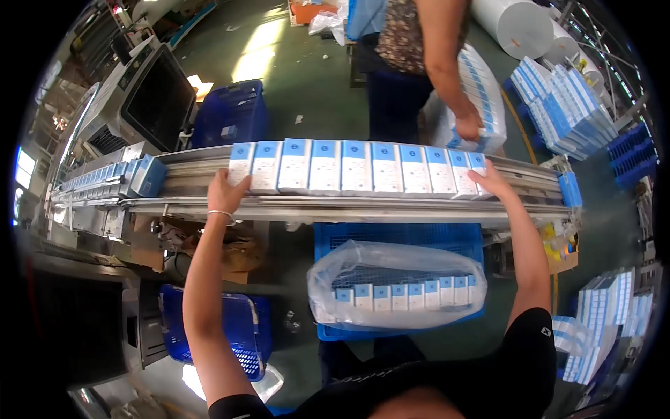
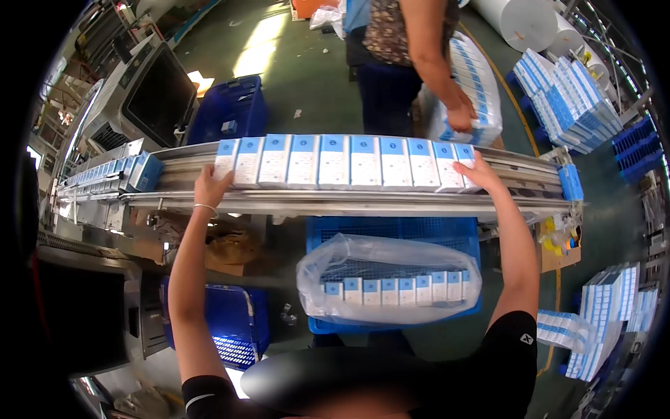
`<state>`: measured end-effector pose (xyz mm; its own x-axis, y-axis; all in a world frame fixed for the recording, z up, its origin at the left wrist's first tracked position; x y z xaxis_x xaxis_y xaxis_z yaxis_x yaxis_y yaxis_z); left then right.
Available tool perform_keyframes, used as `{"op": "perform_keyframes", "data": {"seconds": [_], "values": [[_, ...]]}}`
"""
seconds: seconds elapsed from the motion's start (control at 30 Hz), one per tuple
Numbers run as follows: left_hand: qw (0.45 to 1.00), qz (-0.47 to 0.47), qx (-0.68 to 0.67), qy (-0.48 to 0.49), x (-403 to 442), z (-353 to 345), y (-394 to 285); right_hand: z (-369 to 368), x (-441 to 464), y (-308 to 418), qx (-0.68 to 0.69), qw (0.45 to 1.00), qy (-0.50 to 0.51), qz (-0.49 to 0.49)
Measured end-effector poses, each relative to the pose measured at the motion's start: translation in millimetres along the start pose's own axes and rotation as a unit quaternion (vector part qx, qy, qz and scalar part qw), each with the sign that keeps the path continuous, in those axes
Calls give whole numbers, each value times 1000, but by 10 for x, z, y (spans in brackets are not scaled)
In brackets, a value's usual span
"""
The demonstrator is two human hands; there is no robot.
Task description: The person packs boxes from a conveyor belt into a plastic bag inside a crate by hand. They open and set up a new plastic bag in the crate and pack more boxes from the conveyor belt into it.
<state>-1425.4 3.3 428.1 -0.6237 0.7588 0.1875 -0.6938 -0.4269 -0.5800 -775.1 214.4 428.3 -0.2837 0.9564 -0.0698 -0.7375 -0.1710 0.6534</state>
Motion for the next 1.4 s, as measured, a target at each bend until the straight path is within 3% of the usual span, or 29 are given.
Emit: {"op": "perform_keyframes", "data": {"seconds": [0.07, 0.1, 0.13, 0.2, 0.27, 0.33, 0.4, 0.6, 0.8, 0.87, 0.9, 1.0, 1.27, 1.4], "values": [[997, 35, 48, 44, -4, -92, -150, 108, 97, -314, -20, 998, 54, 34], [995, 11, 98, 34, 13, -128, -185, 221, 64, -307, -172, 984, -13, 33], [988, -14, 151, 28, -18, -150, -242, 298, -85, -157, -195, 975, -100, 21], [986, -29, 163, 14, -151, -148, -479, 378, -235, 6, -172, 970, -142, 100], [970, -72, 216, 85, -155, -356, -629, 283, -240, -122, -190, 978, -62, 58], [967, -81, 220, 97, -111, -515, -786, 312, -322, -43, -170, 984, -49, -7], [940, 48, 260, 217, -97, -525, -990, 349, -289, -78, -167, 984, -28, -60], [896, 101, 354, 247, 17, -969, -1091, 310, -178, -135, -205, 952, 82, -213], [941, 97, 273, 176, -212, -1052, -1323, 339, -126, -305, -265, 928, 83, -247], [964, 75, 202, 159, -311, -1030, -1464, 359, -64, -404, -200, 961, 35, -185], [966, 68, 206, 143, -447, -1084, -1533, 408, -259, -105, -152, 972, 0, -181], [974, 70, 188, 105, -511, -1139, -1562, 287, -265, -159, -117, 980, -63, -149], [995, 42, 70, 50, -573, -1103, -1704, 469, -255, -467, -58, 984, -126, -114], [999, -49, 14, 5, -633, -703, -1744, 909, -609, -341, -67, 972, -225, -24]]}}
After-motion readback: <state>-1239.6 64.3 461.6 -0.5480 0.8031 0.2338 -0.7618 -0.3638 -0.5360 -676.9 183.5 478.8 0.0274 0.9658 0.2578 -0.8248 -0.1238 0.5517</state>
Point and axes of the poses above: each hand's wrist, its own x-axis towards the middle knuckle, its own z-axis out of the back of the hand, y = z × x, the point moved 5 cm from there along x, towards the middle knuckle, and after that the axes turned 6 degrees about z, right-handed, at the moved point
